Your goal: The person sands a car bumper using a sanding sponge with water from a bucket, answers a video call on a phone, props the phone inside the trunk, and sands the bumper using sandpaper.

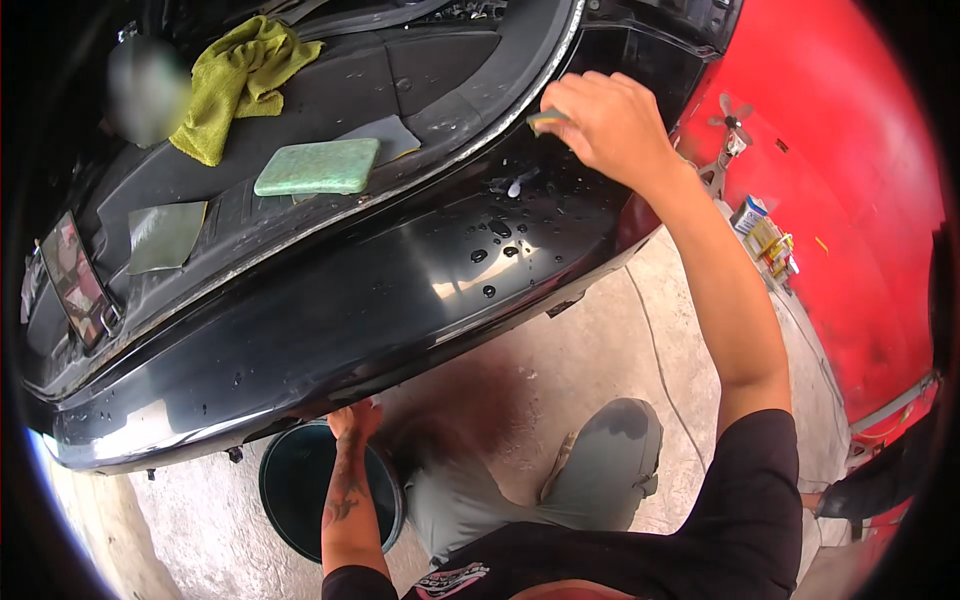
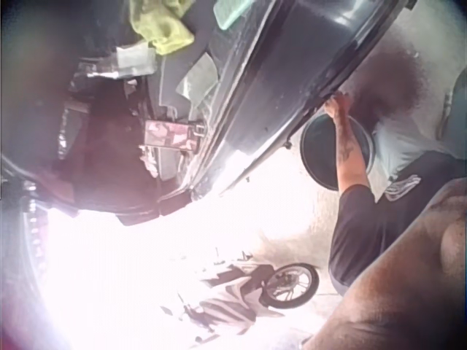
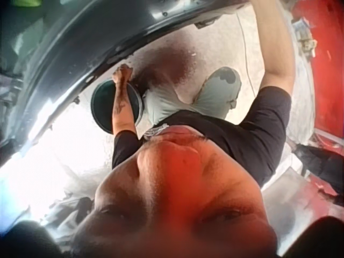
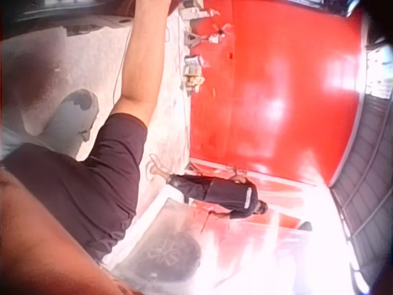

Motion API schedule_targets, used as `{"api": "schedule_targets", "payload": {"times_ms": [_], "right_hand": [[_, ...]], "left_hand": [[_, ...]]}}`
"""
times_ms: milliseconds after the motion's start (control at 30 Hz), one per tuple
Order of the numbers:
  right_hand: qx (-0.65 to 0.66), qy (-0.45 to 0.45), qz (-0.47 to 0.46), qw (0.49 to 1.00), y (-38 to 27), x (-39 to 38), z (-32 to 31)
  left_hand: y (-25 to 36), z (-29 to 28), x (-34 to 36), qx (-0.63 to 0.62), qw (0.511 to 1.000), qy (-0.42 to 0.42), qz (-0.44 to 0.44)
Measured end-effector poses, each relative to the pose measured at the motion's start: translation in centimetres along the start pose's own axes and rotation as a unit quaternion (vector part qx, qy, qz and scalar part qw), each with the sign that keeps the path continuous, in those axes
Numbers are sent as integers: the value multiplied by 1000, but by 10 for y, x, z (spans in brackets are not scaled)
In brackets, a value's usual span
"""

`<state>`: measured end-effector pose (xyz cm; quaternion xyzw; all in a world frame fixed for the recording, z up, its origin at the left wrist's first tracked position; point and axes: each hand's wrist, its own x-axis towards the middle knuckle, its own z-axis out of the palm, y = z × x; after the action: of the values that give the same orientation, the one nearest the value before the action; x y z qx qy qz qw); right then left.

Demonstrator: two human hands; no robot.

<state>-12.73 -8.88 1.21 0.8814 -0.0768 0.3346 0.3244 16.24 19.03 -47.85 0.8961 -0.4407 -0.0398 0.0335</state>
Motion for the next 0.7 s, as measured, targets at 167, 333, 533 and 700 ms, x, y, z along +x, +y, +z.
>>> {"api": "schedule_targets", "payload": {"times_ms": [167,333,533,700], "right_hand": [[-3,-12,-13,1000,-10,-12,8],[-16,16,21,1000,9,-4,1],[29,-4,6,1000,-14,-15,13],[37,35,105,993,-14,-13,10]], "left_hand": [[9,-23,-6,-19,999,-41,-6],[8,-29,-7,-31,998,-56,-3],[11,-34,-7,-28,997,-67,-12],[7,-27,-5,-33,997,-65,-14]]}}
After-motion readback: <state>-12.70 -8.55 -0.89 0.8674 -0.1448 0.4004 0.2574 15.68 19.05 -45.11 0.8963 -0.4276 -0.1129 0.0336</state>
